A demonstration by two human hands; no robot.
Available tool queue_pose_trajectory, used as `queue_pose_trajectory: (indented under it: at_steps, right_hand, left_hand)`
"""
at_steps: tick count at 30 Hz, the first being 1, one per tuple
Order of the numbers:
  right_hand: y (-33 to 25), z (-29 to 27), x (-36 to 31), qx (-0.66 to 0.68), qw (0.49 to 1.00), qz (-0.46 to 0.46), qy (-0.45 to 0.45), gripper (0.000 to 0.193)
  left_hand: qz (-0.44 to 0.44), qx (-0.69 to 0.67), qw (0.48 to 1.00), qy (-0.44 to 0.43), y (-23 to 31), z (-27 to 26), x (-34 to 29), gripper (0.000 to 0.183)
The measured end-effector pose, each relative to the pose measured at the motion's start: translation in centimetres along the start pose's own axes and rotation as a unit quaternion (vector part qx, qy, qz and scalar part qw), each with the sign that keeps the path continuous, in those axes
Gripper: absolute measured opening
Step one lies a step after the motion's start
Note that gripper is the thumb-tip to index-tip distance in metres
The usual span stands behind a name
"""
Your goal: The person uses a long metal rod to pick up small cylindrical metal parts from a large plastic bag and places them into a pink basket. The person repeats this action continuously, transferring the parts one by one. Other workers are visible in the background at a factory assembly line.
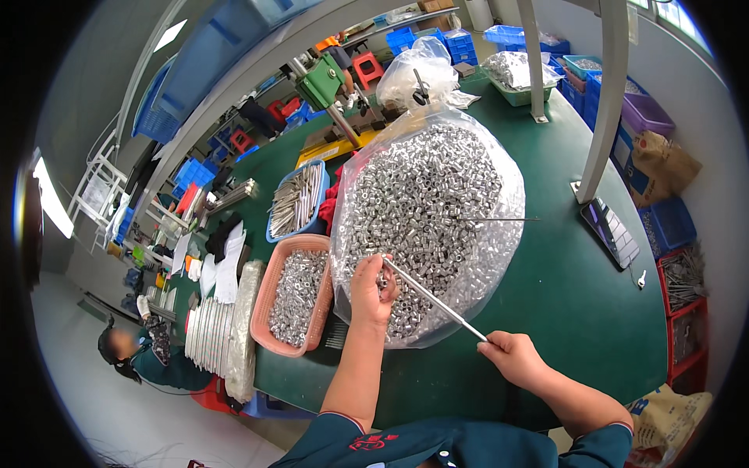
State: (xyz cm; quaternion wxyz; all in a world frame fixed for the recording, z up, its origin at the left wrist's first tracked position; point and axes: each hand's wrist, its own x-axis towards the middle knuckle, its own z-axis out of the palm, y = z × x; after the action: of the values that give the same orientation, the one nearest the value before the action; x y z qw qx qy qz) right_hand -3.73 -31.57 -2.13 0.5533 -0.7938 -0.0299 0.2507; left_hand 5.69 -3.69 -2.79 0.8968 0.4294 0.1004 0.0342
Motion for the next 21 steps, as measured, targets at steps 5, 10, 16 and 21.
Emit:
queue_pose_trajectory:
  at_steps: [5,10,16,21]
  right_hand:
    - [0.3,-0.2,0.2,-0.06,0.997,-0.045,0.025,0.022]
    - [0.0,-0.3,0.1,-0.1,0.991,-0.061,0.059,0.023]
    - [0.6,0.2,0.2,-0.03,0.998,-0.037,0.031,0.024]
    - [0.4,0.0,0.3,-0.022,0.999,-0.035,0.016,0.026]
  left_hand:
    - [0.004,0.037,0.999,0.004,0.3,-0.2,0.1,0.019]
    - [0.034,0.086,0.995,0.027,0.2,-0.1,0.0,0.02]
    - [-0.108,-0.102,0.988,-0.044,0.2,-0.7,0.3,0.025]
    - [-0.189,-0.241,0.945,-0.118,-0.1,-2.3,1.1,0.03]
